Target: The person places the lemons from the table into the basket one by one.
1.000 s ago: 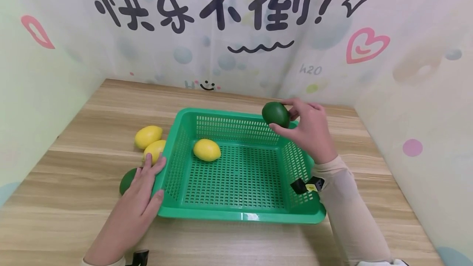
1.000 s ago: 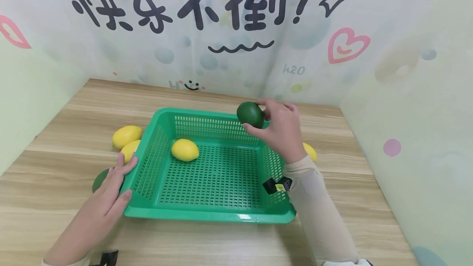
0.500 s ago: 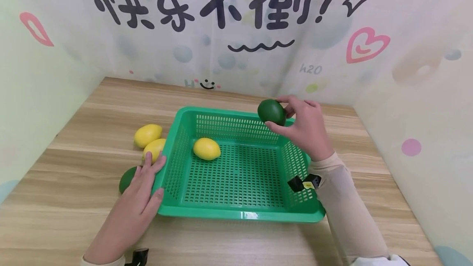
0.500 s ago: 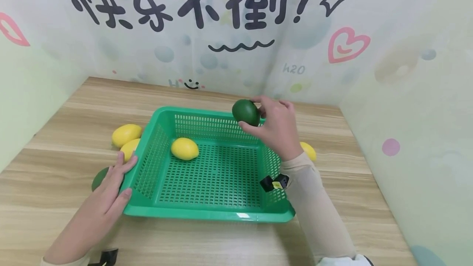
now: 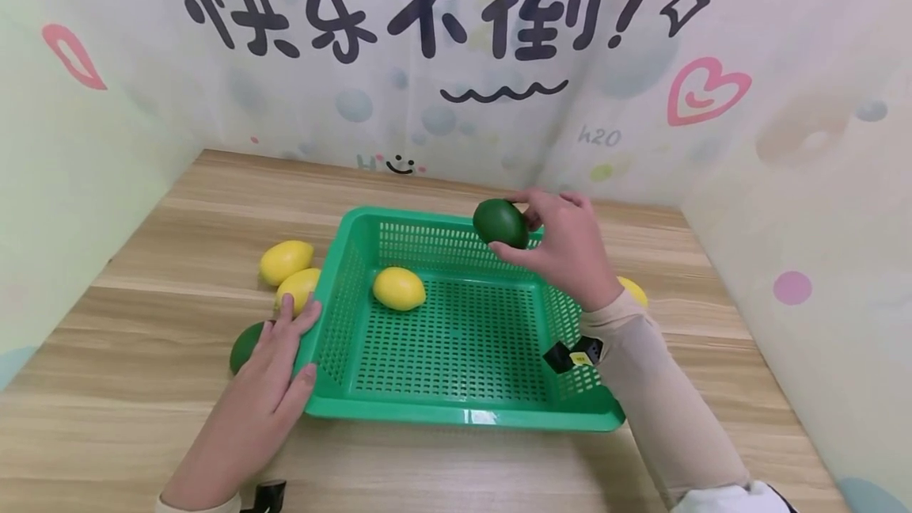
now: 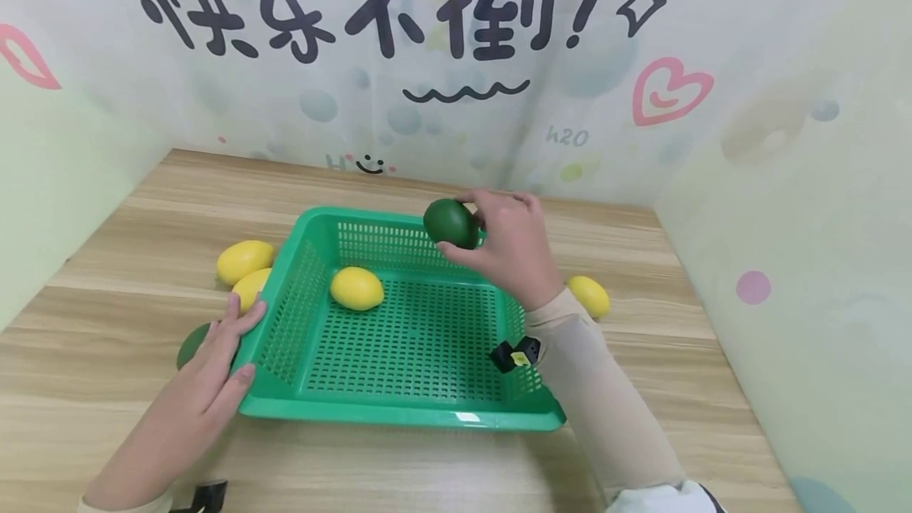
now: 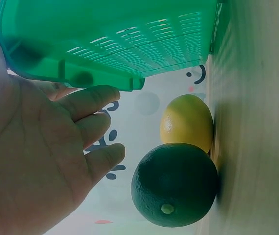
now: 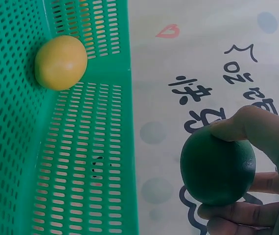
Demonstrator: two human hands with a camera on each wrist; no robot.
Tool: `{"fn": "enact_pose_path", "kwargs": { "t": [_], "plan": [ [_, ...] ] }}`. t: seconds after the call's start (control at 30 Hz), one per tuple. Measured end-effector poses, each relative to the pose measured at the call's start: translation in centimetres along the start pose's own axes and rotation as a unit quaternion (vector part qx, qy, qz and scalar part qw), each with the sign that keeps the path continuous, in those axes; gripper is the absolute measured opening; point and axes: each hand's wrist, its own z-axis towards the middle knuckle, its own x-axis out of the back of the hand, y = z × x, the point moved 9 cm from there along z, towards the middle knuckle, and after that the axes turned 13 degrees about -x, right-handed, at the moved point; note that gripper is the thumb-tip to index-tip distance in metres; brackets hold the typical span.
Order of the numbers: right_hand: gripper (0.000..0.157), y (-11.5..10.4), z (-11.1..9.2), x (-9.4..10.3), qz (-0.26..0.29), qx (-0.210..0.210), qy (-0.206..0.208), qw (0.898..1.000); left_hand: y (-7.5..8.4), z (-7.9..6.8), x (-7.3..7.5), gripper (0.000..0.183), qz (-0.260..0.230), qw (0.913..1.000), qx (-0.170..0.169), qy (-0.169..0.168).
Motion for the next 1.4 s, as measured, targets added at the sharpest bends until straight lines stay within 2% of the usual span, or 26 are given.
{"fn": "enact_pose_path", "kwargs": {
  "t": [0.53, 1.03, 1.4],
  "plan": [
    [0.058, -0.8, -0.1, -2.4, -0.004, 0.019, -0.049, 0.999, 0.0, 0.0, -0.1, 0.061, 0.001, 1.0, 0.002, 0.002],
    [0.056, -1.2, -0.2, -4.2, -0.044, 0.032, -0.073, 0.996, -0.1, 0.0, -0.2, 0.06, 0.001, 1.0, 0.004, -0.002],
    [0.059, -2.0, -0.5, -5.7, -0.073, 0.058, -0.093, 0.991, 0.0, 0.0, -0.1, 0.06, -0.002, 1.0, -0.001, 0.002]
  ]
}}
